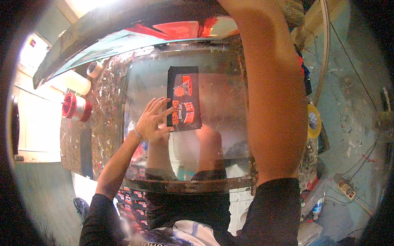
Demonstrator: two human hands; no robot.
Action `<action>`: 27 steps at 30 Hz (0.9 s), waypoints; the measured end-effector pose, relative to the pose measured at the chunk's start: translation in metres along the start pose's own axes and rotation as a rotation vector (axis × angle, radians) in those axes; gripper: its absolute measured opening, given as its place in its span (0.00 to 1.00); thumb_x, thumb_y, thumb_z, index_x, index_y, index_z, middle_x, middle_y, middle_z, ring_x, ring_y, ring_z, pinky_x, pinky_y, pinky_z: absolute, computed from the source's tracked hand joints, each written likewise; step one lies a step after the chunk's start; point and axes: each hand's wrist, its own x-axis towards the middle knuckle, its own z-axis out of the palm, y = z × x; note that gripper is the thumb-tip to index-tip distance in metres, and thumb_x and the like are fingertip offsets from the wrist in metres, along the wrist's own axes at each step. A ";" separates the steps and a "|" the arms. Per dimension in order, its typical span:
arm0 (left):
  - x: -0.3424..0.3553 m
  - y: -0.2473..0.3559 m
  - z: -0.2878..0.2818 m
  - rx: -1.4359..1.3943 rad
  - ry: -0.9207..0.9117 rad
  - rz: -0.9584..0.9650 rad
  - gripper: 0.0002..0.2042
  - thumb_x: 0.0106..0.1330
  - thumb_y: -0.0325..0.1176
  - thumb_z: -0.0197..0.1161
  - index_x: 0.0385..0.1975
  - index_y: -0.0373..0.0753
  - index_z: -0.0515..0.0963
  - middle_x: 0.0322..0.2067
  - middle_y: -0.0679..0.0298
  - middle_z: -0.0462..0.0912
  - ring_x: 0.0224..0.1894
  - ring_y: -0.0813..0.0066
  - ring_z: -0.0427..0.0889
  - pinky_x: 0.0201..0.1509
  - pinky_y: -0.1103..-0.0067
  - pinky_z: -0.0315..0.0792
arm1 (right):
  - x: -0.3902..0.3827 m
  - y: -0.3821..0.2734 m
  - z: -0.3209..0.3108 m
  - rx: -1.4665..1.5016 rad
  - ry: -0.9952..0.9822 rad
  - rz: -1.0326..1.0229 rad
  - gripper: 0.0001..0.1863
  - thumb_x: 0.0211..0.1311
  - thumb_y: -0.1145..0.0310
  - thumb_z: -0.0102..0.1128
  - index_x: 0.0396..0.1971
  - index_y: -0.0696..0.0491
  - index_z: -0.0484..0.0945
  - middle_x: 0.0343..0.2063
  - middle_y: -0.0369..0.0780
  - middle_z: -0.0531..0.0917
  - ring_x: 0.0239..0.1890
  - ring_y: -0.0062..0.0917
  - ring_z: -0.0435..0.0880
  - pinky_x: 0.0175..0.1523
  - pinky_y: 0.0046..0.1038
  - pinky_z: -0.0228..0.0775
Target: The person places a black rectangular item on a glass surface, aligns it, and uses a red squeegee to pull red ink across a screen-printing frame. The person then lifts the frame, removes the printed item, and places it on a growing stack on the floor.
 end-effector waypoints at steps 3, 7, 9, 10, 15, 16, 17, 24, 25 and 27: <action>0.004 0.002 0.001 0.001 0.015 0.006 0.38 0.60 0.61 0.67 0.70 0.55 0.71 0.72 0.54 0.64 0.76 0.51 0.59 0.80 0.52 0.48 | -0.004 -0.001 -0.002 0.004 -0.005 -0.024 0.30 0.67 0.51 0.50 0.39 0.68 0.84 0.42 0.65 0.82 0.48 0.54 0.83 0.58 0.43 0.73; -0.003 0.001 -0.001 0.036 0.031 -0.013 0.37 0.61 0.64 0.65 0.69 0.57 0.71 0.71 0.57 0.64 0.75 0.54 0.60 0.80 0.54 0.49 | 0.002 0.001 0.005 0.035 -0.011 -0.046 0.30 0.66 0.51 0.50 0.38 0.68 0.83 0.41 0.65 0.82 0.46 0.53 0.83 0.56 0.42 0.73; -0.002 0.001 -0.002 0.040 0.030 -0.009 0.37 0.61 0.64 0.65 0.70 0.57 0.71 0.71 0.58 0.65 0.75 0.54 0.60 0.80 0.54 0.49 | -0.001 0.000 0.005 0.034 -0.012 -0.050 0.30 0.66 0.51 0.49 0.38 0.68 0.83 0.40 0.64 0.81 0.45 0.52 0.83 0.56 0.42 0.73; -0.001 0.002 -0.002 0.041 0.031 -0.007 0.37 0.61 0.63 0.65 0.70 0.57 0.71 0.71 0.58 0.65 0.75 0.54 0.60 0.80 0.54 0.50 | -0.002 0.001 0.004 0.037 -0.011 -0.052 0.30 0.66 0.51 0.49 0.38 0.68 0.83 0.39 0.64 0.81 0.45 0.52 0.83 0.55 0.42 0.73; 0.000 0.001 0.000 0.043 0.031 0.001 0.37 0.60 0.63 0.66 0.70 0.57 0.71 0.71 0.59 0.64 0.75 0.55 0.60 0.80 0.54 0.50 | -0.003 0.000 0.005 0.034 -0.008 -0.051 0.29 0.65 0.52 0.49 0.36 0.69 0.83 0.37 0.63 0.81 0.43 0.50 0.82 0.54 0.42 0.73; -0.001 0.001 0.000 0.041 0.033 0.000 0.37 0.60 0.63 0.66 0.70 0.57 0.70 0.71 0.59 0.64 0.75 0.55 0.60 0.80 0.54 0.50 | -0.004 0.000 0.006 0.038 -0.007 -0.051 0.29 0.65 0.52 0.49 0.36 0.69 0.83 0.36 0.63 0.81 0.42 0.50 0.82 0.53 0.42 0.73; -0.001 0.001 -0.001 0.039 0.034 -0.001 0.37 0.60 0.63 0.67 0.70 0.57 0.70 0.71 0.59 0.64 0.75 0.55 0.60 0.80 0.54 0.50 | -0.002 0.001 0.005 0.037 -0.008 -0.054 0.29 0.65 0.52 0.49 0.36 0.69 0.83 0.36 0.63 0.81 0.42 0.49 0.82 0.53 0.41 0.73; -0.001 0.003 -0.001 0.034 0.043 0.008 0.38 0.60 0.63 0.66 0.70 0.56 0.71 0.70 0.58 0.65 0.75 0.55 0.61 0.80 0.53 0.50 | -0.008 -0.005 0.002 0.046 -0.007 -0.072 0.29 0.64 0.53 0.49 0.34 0.70 0.82 0.33 0.62 0.81 0.39 0.47 0.82 0.51 0.41 0.73; 0.005 0.005 0.000 0.029 0.046 0.023 0.38 0.60 0.63 0.66 0.70 0.56 0.71 0.70 0.58 0.65 0.75 0.55 0.61 0.80 0.53 0.50 | -0.009 -0.004 -0.001 0.034 -0.010 -0.065 0.29 0.64 0.53 0.49 0.34 0.70 0.82 0.32 0.62 0.81 0.38 0.46 0.81 0.50 0.41 0.73; 0.005 0.005 -0.001 0.032 0.043 0.020 0.38 0.60 0.64 0.66 0.70 0.55 0.71 0.70 0.58 0.65 0.75 0.55 0.61 0.80 0.53 0.50 | -0.010 -0.004 0.000 0.039 -0.005 -0.065 0.29 0.64 0.53 0.49 0.33 0.70 0.82 0.32 0.61 0.81 0.37 0.46 0.81 0.50 0.40 0.73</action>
